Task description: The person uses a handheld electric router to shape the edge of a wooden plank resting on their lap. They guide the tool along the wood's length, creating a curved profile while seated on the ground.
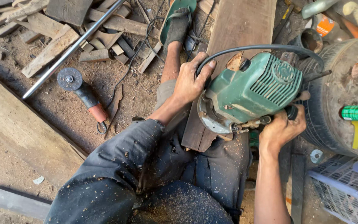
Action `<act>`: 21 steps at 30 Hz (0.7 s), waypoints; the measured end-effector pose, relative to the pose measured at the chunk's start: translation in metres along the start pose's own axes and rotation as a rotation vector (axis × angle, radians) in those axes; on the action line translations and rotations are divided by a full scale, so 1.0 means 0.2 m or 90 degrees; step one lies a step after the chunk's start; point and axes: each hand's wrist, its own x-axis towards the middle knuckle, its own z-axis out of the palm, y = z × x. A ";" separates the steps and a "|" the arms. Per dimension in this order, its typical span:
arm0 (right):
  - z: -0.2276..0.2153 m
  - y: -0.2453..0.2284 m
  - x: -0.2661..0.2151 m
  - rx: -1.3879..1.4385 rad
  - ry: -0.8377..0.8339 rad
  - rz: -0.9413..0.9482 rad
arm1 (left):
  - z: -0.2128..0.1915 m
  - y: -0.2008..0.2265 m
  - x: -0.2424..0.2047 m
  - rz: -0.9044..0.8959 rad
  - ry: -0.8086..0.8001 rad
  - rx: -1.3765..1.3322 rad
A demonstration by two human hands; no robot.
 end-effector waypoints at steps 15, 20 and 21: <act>0.17 0.09 0.16 -0.021 -0.009 -0.032 | 0.00 -0.12 0.19 0.024 0.032 -0.020; 0.22 0.12 0.22 0.029 -0.025 -0.030 | 0.01 -0.16 0.23 0.013 0.048 0.000; 0.22 0.12 0.22 0.043 -0.027 -0.016 | 0.01 -0.16 0.24 0.008 0.050 -0.007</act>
